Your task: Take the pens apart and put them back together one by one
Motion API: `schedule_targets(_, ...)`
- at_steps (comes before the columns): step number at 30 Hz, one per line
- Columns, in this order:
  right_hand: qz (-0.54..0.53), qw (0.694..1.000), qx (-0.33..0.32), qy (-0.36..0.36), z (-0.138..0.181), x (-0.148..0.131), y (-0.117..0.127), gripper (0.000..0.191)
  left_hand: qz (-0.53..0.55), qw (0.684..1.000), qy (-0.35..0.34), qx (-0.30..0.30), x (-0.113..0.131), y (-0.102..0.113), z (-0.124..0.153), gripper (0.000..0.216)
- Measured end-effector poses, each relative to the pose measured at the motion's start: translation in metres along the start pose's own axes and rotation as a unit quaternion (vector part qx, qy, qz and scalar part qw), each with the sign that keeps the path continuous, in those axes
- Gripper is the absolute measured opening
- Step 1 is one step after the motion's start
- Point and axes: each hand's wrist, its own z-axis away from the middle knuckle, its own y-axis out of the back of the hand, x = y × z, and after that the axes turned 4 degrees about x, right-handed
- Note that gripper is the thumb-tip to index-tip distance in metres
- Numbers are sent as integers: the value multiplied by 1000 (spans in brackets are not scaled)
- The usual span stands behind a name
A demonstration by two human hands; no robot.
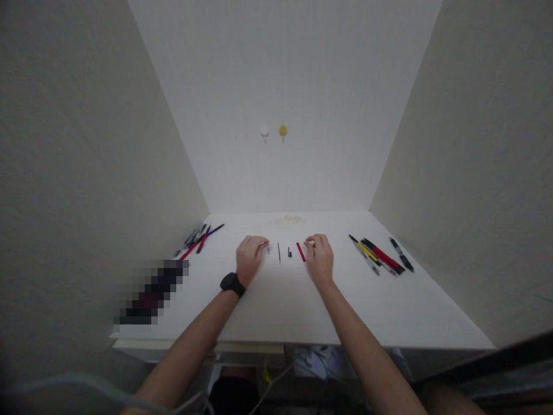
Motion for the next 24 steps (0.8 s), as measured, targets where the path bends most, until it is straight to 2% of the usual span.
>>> schedule_targets(6, -36, 985, -15, 169, 12, -18, -8, 23, 48, 998, 40, 24, 12, -8, 1, 18)
schedule_targets(9, -37, 975, -31, 216, 13, -19, -10, 23, 73, 997, 34, 15, 16, -9, 1, 16)
schedule_targets(13, -32, 971, -61, 230, 12, -19, -8, 27, 93, 995, 40, 13, 16, -7, -1, 15)
schedule_targets(18, -31, 965, -60, 252, 12, -20, -6, 27, 108, 994, 17, -9, 15, -6, -1, 13)
schedule_targets(24, 9, 971, -66, 228, 10, -19, -5, 28, 114, 993, -9, -9, 15, -6, -1, 13)
